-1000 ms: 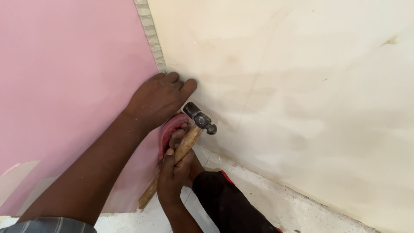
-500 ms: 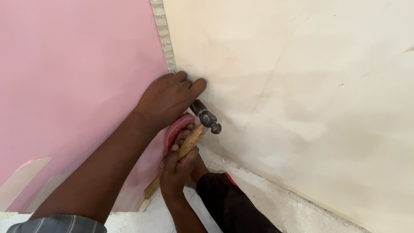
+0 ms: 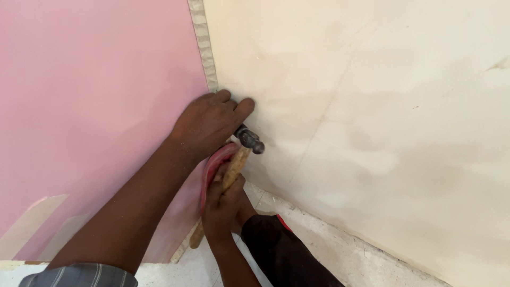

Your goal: The person is installing a wooden baseboard along the bottom of a wall. They use a hammer to tap the baseboard into place and a pair of pliers to adjust it.

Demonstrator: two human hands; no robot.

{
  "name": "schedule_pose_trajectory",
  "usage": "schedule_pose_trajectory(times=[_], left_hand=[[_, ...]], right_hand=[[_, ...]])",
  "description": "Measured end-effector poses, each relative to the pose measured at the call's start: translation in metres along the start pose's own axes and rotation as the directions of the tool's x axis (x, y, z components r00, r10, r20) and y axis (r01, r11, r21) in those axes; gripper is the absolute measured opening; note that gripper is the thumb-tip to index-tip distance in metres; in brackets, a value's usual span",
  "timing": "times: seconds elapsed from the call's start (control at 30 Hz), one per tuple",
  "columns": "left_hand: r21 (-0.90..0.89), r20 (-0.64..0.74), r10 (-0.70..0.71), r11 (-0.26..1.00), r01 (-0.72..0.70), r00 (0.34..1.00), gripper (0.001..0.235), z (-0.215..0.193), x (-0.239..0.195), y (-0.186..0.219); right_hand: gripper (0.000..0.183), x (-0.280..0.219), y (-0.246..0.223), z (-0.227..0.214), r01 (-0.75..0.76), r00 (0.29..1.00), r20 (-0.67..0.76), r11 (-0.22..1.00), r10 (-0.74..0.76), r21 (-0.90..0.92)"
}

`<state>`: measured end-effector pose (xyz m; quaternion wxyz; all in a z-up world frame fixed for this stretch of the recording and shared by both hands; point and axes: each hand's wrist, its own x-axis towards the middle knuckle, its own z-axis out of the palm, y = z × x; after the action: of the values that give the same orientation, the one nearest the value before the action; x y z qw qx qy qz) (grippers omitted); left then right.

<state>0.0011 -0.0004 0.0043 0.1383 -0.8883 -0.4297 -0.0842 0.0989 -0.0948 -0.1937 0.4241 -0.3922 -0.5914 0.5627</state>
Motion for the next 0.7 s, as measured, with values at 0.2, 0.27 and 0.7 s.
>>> schedule_pose_trajectory(times=[0.2,0.27,0.7], left_hand=[[0.056,0.019,-0.004,0.998,0.003,1.000,0.023,0.003,0.000,-0.001],[0.046,0.002,-0.009,0.999,0.009,1.000,0.026,0.004,0.000,0.000],[0.074,0.003,-0.012,0.997,0.012,1.000,0.024,0.003,0.001,0.001]], right_hand=[[0.023,0.001,-0.006,0.004,0.311,0.936,-0.096,0.924,-0.338,-0.221],[0.029,-0.002,-0.011,0.025,0.070,0.941,-0.328,0.996,-0.083,-0.050],[0.038,-0.004,-0.016,0.038,-0.101,0.813,-0.566,0.990,0.137,0.094]])
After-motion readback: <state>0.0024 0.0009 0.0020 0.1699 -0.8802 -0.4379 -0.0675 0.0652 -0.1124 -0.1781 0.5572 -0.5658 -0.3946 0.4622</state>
